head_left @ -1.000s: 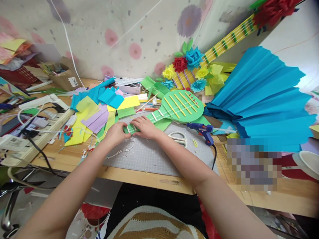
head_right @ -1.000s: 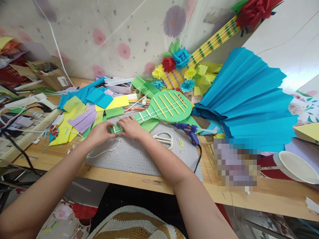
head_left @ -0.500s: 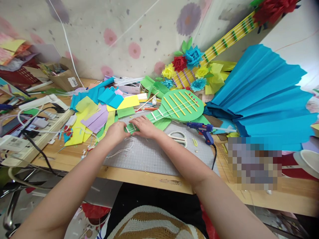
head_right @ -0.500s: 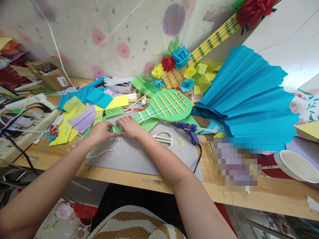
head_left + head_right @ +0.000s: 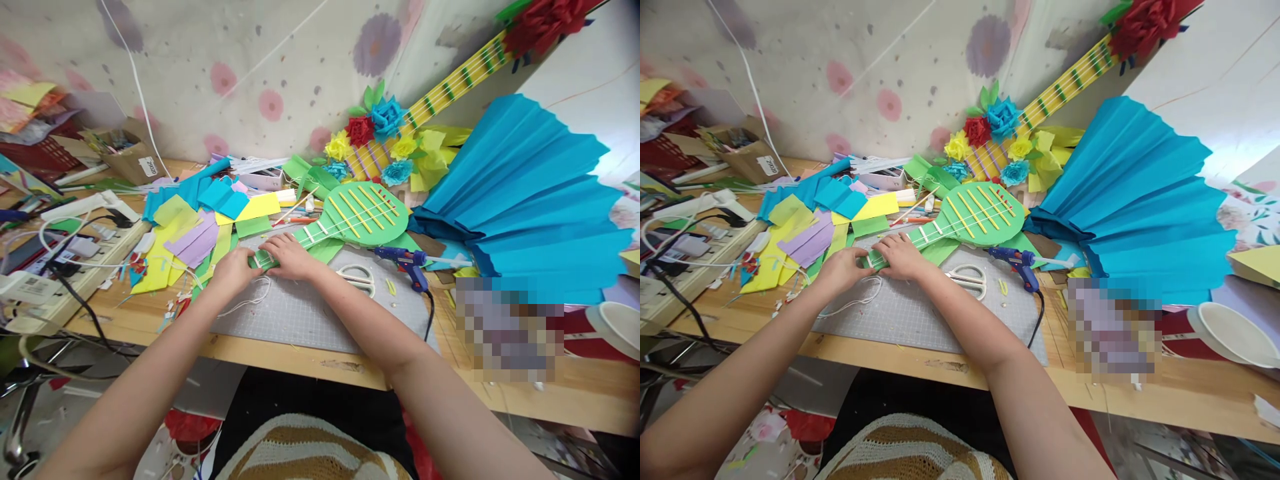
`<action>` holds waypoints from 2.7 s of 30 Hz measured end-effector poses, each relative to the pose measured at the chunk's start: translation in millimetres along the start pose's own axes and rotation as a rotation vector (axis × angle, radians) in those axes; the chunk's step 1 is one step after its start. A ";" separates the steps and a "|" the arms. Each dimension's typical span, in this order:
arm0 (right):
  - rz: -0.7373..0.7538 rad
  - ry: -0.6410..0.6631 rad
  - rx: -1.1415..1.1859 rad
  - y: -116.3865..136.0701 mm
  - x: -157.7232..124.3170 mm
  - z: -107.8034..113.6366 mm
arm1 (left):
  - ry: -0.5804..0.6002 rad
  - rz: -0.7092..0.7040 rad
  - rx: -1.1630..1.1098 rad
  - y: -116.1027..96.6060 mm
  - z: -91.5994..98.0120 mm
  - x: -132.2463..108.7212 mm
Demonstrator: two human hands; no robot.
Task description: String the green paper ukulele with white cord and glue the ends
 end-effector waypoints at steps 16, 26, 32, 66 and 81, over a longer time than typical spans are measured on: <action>-0.141 -0.210 0.093 -7.1 13.2 -7.0 | -0.034 -0.028 -0.146 9.2 -4.1 -3.8; -0.151 -0.235 0.117 -8.6 11.1 -8.1 | -0.118 -0.105 -0.435 25.4 -18.6 -2.3; -0.163 -0.242 0.085 -6.7 8.5 -4.1 | -0.128 -0.135 -0.325 16.1 -11.3 0.2; -0.024 0.073 0.003 -11.1 2.2 4.3 | 0.057 -0.128 0.271 -9.3 5.0 13.0; -0.023 -0.144 0.009 -13.2 -36.9 35.8 | 0.031 -0.108 0.157 -0.9 4.9 10.5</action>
Point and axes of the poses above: each hand's wrist, its own x-axis towards the middle knuckle, its own z-axis out of the back of the hand, y = z × x, the point moved 6 cm from there along x, towards the middle knuckle, and after that the axes turned 10 degrees about z, right-handed, at the moved point
